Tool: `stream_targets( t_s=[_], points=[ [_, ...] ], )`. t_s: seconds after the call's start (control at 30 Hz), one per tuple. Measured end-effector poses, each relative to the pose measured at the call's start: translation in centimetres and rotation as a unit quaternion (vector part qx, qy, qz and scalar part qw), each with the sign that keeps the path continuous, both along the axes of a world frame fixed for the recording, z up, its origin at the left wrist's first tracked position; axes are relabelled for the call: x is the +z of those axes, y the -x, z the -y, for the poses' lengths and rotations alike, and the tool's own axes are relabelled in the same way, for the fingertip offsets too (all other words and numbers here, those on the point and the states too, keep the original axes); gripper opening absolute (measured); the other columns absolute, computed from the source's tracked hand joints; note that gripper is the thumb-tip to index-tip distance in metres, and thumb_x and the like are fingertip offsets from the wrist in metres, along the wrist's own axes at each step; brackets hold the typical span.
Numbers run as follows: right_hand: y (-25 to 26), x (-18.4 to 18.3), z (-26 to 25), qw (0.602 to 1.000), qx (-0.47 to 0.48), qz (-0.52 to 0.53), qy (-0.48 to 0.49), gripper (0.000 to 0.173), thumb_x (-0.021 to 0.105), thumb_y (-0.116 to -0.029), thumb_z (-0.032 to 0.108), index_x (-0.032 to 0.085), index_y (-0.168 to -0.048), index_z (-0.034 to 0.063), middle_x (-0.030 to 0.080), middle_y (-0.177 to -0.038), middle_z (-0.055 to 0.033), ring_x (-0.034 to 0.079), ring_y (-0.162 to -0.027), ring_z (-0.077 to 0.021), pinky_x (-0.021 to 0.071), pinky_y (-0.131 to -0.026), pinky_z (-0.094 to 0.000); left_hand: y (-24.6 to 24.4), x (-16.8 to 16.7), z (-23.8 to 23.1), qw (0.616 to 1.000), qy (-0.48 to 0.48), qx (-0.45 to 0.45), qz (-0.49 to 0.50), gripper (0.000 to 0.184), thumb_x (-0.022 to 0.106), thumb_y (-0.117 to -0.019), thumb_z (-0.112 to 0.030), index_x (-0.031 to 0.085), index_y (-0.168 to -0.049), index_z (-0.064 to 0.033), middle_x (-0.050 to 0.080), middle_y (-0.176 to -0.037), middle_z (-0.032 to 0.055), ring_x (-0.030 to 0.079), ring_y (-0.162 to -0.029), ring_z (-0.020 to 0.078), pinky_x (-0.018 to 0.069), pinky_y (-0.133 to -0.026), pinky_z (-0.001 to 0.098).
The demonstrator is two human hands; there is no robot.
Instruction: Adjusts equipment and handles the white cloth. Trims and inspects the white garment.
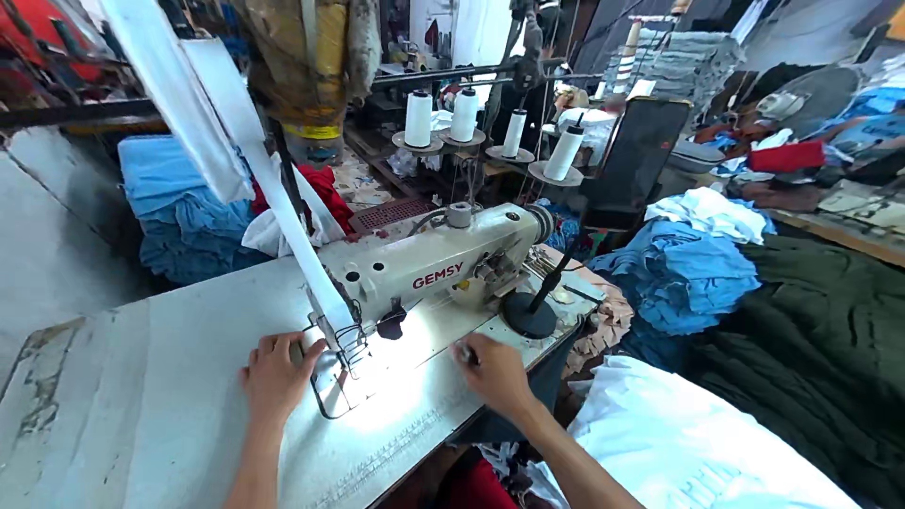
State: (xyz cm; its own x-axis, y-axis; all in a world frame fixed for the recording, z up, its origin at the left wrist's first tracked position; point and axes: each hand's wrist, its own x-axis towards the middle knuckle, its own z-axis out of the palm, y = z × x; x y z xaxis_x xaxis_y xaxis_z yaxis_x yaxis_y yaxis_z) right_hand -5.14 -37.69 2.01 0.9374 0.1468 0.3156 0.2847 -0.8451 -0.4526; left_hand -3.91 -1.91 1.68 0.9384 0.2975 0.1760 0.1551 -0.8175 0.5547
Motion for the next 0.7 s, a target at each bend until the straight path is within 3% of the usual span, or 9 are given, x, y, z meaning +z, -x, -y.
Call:
stream_targets(
  t_s=[0.07,0.13,0.2,0.33,0.5,0.6,0.7],
  points=[
    [0.7,-2.2,-0.9,0.997,-0.002,-0.045,0.063,0.033,0.062,-0.0979,0.04,0.072,-0.112,0.0126,0.073,-0.096,-0.0082,0.072,-0.077,-0.0282,0.0571,-0.063,-0.0517,-1.5,0.2,0.1,1.0,-0.013,0.005,-0.014,0.062,0.076,-0.0873,-0.048,0.064,-0.132,-0.006,0.051,-0.145,0.0256,0.044,-0.134,0.0513,0.0291,-0.104,0.0752],
    [0.7,-3.7,-1.4,0.996,-0.021,0.021,0.078,0.031,0.064,-0.0941,0.04,0.074,-0.105,0.0132,0.073,-0.088,-0.0059,0.07,-0.067,-0.0252,0.0546,-0.053,-0.0475,-2.6,0.2,0.1,0.999,-0.036,0.009,-0.03,0.074,0.084,-0.0787,-0.044,0.06,-0.139,-0.0073,0.045,-0.152,0.0233,0.04,-0.138,0.0502,0.0293,-0.105,0.0739],
    [0.6,-4.1,-1.7,0.995,-0.032,0.047,0.081,0.029,0.065,-0.092,0.04,0.074,-0.101,0.0132,0.072,-0.082,-0.0041,0.068,-0.061,-0.0233,0.0528,-0.049,-0.0452,-3.2,-0.3,-0.1,0.998,-0.059,0.009,-0.024,0.08,0.087,-0.0746,-0.04,0.058,-0.142,-0.0079,0.043,-0.153,0.0229,0.04,-0.138,0.0508,0.0302,-0.103,0.0741],
    [0.1,-4.5,-1.9,0.993,-0.031,0.074,0.084,0.027,0.067,-0.0883,0.039,0.073,-0.096,0.014,0.07,-0.077,-0.0016,0.067,-0.058,-0.02,0.0512,-0.046,-0.0418,-3.9,-0.7,-0.6,0.998,-0.063,0.009,-0.004,0.074,0.081,-0.0786,-0.042,0.058,-0.141,-0.0082,0.045,-0.152,0.0237,0.041,-0.137,0.051,0.0297,-0.103,0.0753],
    [0.1,-4.2,-2.2,0.99,-0.029,0.095,0.101,0.029,0.061,-0.0917,0.039,0.073,-0.095,0.0124,0.068,-0.071,-0.0022,0.064,-0.053,-0.0201,0.0492,-0.043,-0.0424,-4.2,0.1,-0.4,0.999,-0.02,0.019,-0.022,0.073,0.077,-0.0849,-0.049,0.059,-0.141,-0.0059,0.044,-0.153,0.0237,0.038,-0.14,0.0493,0.0267,-0.107,0.0732],
    [-0.3,-2.6,-2.5,0.995,0.0,0.013,0.101,0.039,0.063,-0.0961,0.044,0.072,-0.105,0.007,0.069,-0.075,-0.0092,0.067,-0.061,-0.0289,0.0538,-0.051,-0.0524,-4.5,-0.8,-0.6,0.998,-0.016,0.05,-0.02,0.073,0.075,-0.0843,-0.057,0.061,-0.138,-0.0108,0.047,-0.152,0.0178,0.041,-0.14,0.0435,0.0314,-0.107,0.0691],
    [-1.7,-1.5,-3.2,0.993,0.051,-0.041,0.1,0.06,0.063,-0.093,0.057,0.066,-0.12,0.0039,0.071,-0.088,-0.0135,0.069,-0.072,-0.0309,0.0562,-0.061,-0.0547,-5.0,-1.8,-0.9,0.997,-0.03,0.064,0.008,0.071,0.072,-0.0843,-0.062,0.064,-0.135,-0.0134,0.05,-0.148,0.0149,0.046,-0.136,0.0404,0.0347,-0.106,0.0671]
  ],
)
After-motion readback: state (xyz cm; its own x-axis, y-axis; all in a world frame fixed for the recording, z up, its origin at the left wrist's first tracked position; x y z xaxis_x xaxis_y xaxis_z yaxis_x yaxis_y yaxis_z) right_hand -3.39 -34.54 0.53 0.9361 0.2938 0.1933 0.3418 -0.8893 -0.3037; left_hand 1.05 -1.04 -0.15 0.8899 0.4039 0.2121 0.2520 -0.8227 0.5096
